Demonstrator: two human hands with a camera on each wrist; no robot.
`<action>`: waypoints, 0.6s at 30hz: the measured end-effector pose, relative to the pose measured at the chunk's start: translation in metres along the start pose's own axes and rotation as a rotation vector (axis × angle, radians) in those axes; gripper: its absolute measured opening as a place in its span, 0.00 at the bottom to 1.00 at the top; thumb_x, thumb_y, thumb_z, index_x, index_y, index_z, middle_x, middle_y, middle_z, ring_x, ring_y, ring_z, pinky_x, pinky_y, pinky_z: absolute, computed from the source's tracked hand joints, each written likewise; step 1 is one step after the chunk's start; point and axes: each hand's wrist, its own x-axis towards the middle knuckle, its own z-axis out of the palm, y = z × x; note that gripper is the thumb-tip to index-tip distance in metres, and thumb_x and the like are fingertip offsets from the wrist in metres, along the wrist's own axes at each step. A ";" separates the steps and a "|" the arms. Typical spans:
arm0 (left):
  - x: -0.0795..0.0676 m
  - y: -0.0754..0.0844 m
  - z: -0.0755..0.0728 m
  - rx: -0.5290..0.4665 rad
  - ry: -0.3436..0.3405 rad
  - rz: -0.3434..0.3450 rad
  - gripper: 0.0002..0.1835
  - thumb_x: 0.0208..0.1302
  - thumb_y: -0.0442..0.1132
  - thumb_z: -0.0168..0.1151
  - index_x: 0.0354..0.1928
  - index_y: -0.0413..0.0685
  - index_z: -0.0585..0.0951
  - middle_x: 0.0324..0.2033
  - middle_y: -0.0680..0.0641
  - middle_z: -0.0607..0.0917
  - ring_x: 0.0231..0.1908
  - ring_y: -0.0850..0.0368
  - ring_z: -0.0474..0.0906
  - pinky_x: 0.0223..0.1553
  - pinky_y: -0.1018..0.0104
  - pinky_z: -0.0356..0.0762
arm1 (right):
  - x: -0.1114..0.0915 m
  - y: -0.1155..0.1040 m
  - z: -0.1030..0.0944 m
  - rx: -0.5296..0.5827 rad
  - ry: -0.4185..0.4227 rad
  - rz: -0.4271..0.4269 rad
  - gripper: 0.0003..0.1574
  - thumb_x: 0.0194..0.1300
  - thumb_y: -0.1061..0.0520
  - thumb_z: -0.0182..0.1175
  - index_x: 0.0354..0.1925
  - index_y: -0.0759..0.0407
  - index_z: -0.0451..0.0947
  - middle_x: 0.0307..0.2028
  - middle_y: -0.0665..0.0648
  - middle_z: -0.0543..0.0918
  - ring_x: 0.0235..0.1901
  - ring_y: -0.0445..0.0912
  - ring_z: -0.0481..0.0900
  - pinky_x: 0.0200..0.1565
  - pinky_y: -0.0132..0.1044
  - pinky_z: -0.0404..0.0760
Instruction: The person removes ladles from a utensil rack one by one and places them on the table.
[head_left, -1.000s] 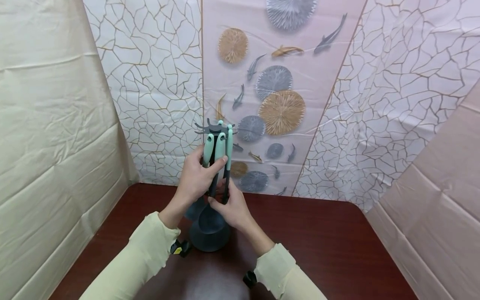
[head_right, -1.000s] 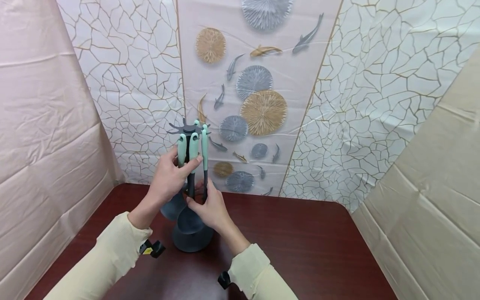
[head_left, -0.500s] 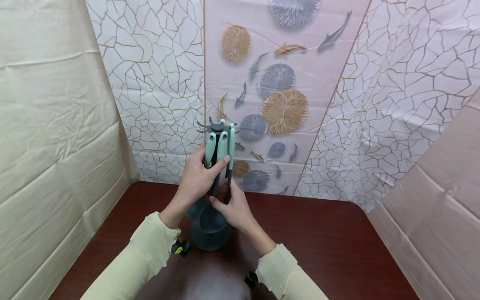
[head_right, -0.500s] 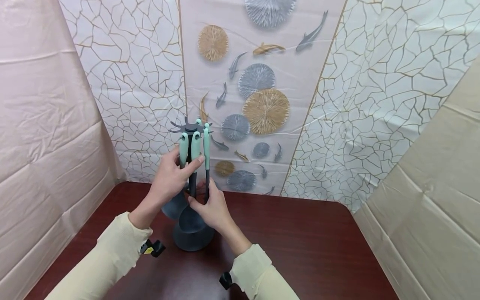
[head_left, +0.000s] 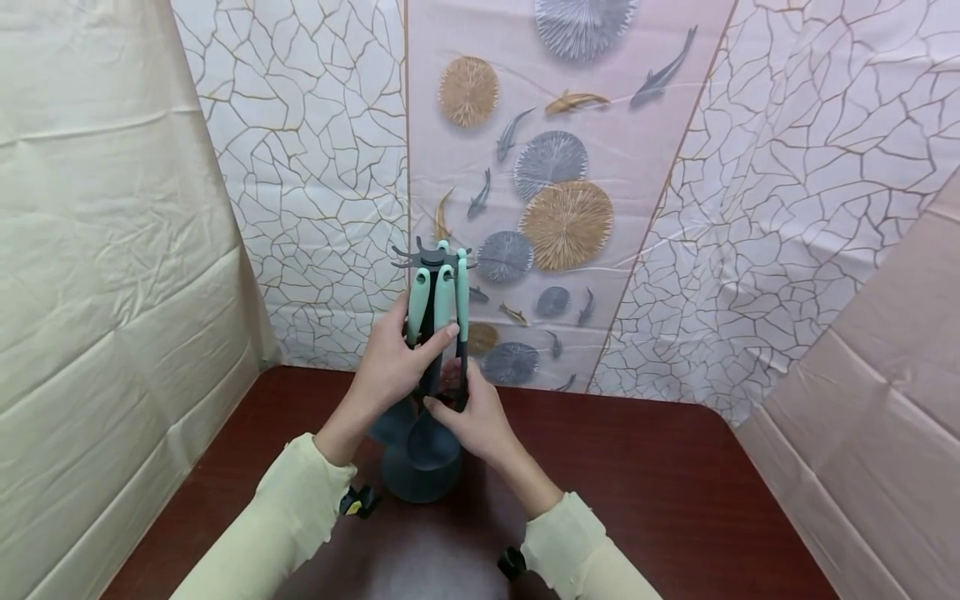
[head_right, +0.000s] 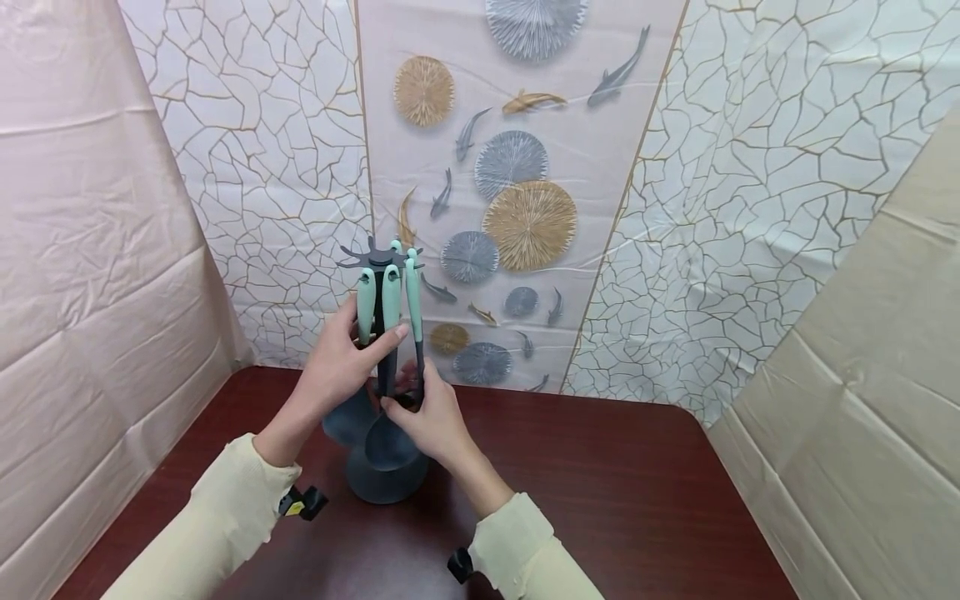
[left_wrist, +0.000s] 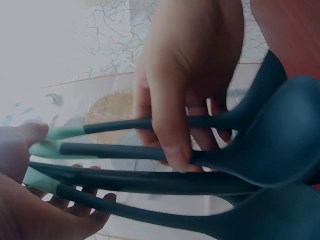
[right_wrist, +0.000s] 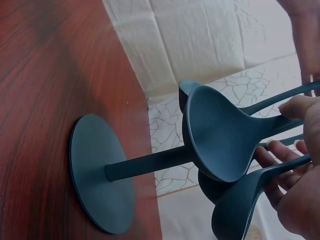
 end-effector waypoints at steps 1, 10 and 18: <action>-0.001 -0.002 -0.001 0.001 -0.005 -0.007 0.40 0.72 0.55 0.69 0.79 0.54 0.65 0.62 0.42 0.81 0.58 0.45 0.83 0.52 0.43 0.84 | -0.001 0.000 0.000 -0.004 0.002 0.001 0.27 0.70 0.53 0.70 0.62 0.52 0.71 0.49 0.52 0.85 0.51 0.49 0.85 0.54 0.49 0.83; -0.010 -0.013 -0.010 -0.051 -0.094 -0.057 0.40 0.71 0.57 0.70 0.79 0.59 0.65 0.63 0.43 0.78 0.60 0.40 0.82 0.52 0.40 0.84 | -0.005 -0.003 -0.009 0.032 0.007 -0.004 0.37 0.70 0.53 0.72 0.69 0.54 0.67 0.53 0.56 0.84 0.54 0.54 0.85 0.58 0.56 0.81; -0.018 -0.024 -0.009 -0.042 -0.125 -0.058 0.39 0.71 0.57 0.70 0.78 0.61 0.66 0.64 0.44 0.78 0.61 0.41 0.82 0.52 0.41 0.84 | -0.008 -0.008 -0.025 0.016 0.011 -0.013 0.38 0.72 0.52 0.71 0.72 0.56 0.66 0.58 0.61 0.83 0.58 0.58 0.82 0.60 0.62 0.78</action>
